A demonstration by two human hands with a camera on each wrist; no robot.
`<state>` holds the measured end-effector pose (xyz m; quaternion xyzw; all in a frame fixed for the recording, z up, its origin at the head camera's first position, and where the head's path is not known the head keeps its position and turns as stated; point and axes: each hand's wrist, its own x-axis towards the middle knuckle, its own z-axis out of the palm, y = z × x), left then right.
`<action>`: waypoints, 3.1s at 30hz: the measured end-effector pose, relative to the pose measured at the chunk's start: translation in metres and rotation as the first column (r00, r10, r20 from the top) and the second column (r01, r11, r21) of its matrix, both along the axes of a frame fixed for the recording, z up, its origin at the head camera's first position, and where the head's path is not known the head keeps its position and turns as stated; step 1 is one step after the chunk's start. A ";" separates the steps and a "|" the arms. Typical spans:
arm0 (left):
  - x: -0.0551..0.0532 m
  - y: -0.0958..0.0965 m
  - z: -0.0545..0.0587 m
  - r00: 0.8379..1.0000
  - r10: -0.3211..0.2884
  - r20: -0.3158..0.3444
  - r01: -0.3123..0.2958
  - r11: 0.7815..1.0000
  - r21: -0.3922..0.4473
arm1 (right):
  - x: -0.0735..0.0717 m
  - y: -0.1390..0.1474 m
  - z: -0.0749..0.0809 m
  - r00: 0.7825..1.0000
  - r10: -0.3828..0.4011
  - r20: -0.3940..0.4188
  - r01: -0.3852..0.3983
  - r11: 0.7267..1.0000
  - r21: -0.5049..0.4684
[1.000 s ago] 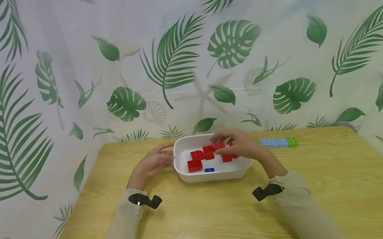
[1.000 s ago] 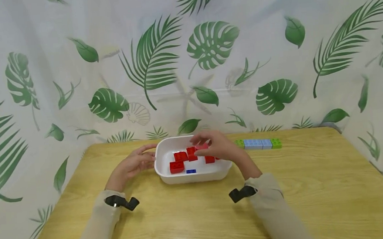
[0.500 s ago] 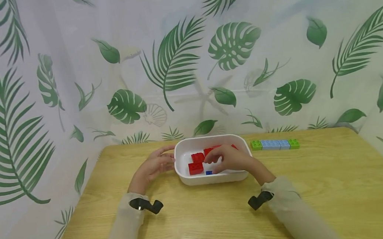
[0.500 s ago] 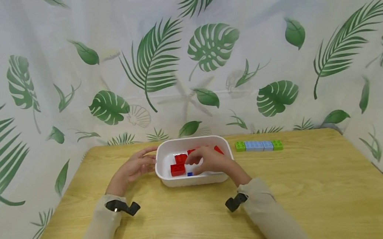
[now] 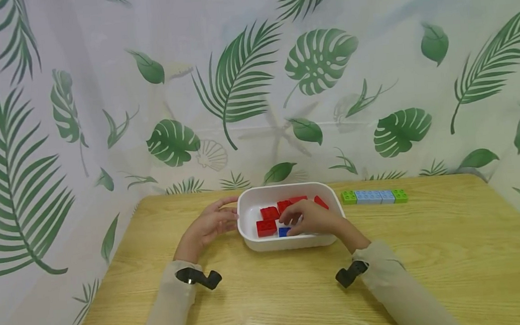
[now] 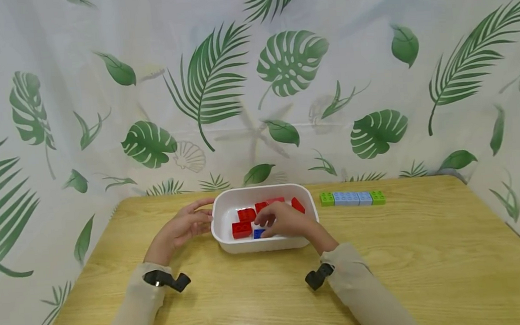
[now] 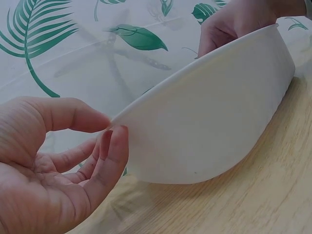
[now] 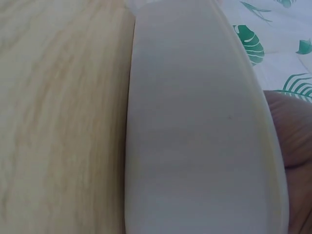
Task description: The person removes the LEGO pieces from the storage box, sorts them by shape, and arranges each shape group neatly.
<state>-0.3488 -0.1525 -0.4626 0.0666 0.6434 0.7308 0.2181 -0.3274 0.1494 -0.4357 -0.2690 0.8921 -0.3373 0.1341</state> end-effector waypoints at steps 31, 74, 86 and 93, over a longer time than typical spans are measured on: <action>0.000 0.000 0.000 0.999 -0.034 -0.015 0.035 0.999 0.034 | -0.001 0.004 0.010 0.991 -0.037 -0.130 0.046 0.997 0.061; 0.002 0.001 -0.004 1.000 -0.006 0.006 0.006 0.999 0.047 | -0.003 0.182 0.070 0.913 -0.295 -0.282 0.285 0.956 -0.076; 0.002 -0.002 -0.008 0.999 -0.036 -0.022 0.038 0.997 0.067 | -0.008 0.242 0.049 0.890 -0.366 -0.273 0.366 0.929 -0.052; 0.002 0.000 -0.004 1.000 -0.012 0.011 0.011 0.998 0.066 | -0.011 0.268 0.034 0.882 -0.406 -0.237 0.418 0.908 0.000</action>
